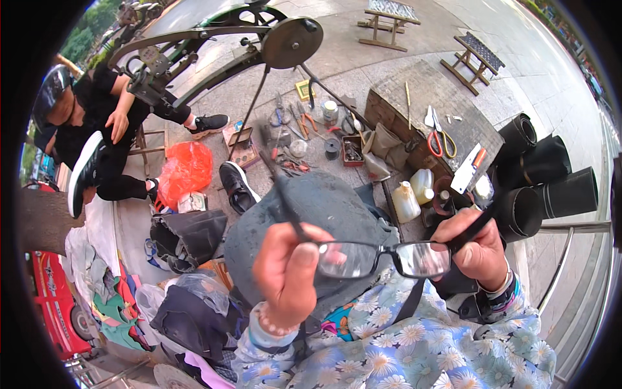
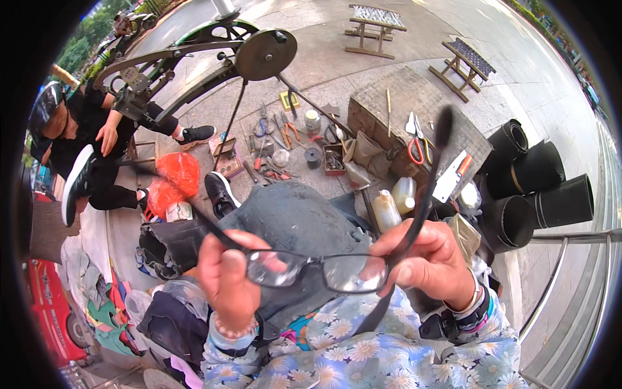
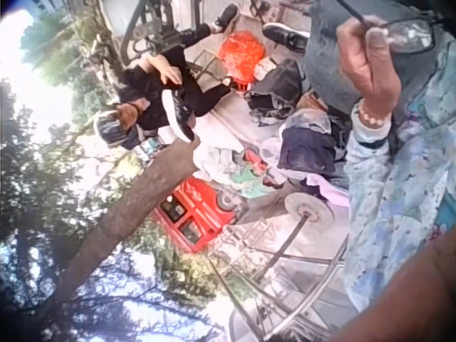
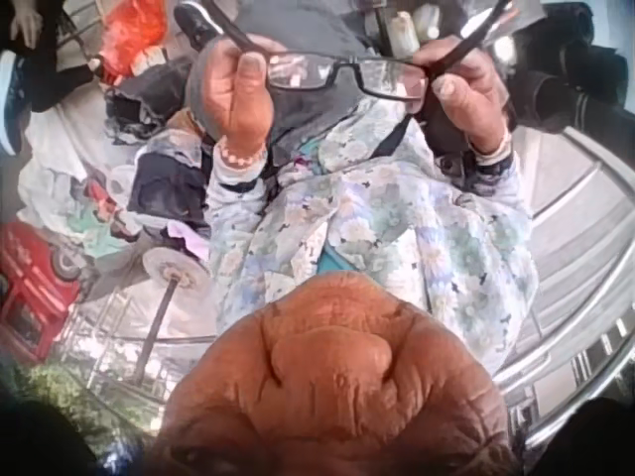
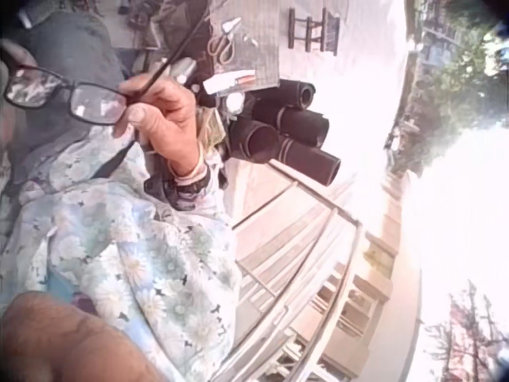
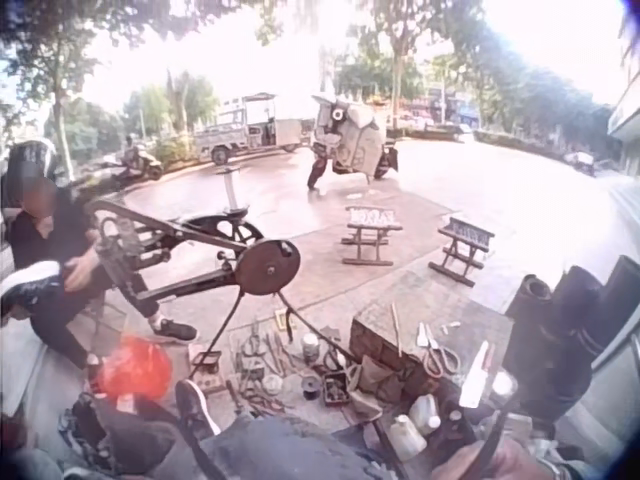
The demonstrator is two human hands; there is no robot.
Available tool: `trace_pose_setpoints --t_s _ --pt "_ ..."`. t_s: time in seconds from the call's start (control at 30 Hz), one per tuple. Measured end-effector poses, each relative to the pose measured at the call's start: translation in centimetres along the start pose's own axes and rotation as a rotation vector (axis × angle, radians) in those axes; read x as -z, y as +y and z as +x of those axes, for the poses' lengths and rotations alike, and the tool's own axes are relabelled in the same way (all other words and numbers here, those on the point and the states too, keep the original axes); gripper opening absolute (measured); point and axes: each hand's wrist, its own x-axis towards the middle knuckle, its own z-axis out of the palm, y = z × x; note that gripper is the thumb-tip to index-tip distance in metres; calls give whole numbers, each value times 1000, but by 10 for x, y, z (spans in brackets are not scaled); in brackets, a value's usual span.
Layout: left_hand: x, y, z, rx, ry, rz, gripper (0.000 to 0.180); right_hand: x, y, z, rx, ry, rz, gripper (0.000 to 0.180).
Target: Applying glue to a shoe sole and handling payment at a repair stall.
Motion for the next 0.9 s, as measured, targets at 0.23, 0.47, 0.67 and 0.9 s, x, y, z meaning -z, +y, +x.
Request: trace_pose_setpoints --t_s 0.23,0.47,0.67,0.9 --pt "6 -55 29 383 -54 140 21 26 46 12 -231 -40 392 36" --pt "52 -79 53 169 109 495 15 80 77 43 -59 307 -320 26" --pt "93 -120 48 275 316 395 11 165 134 69 55 667 -622 23" --pt "98 -127 50 332 368 343 12 233 144 113 -48 1012 -796 23"
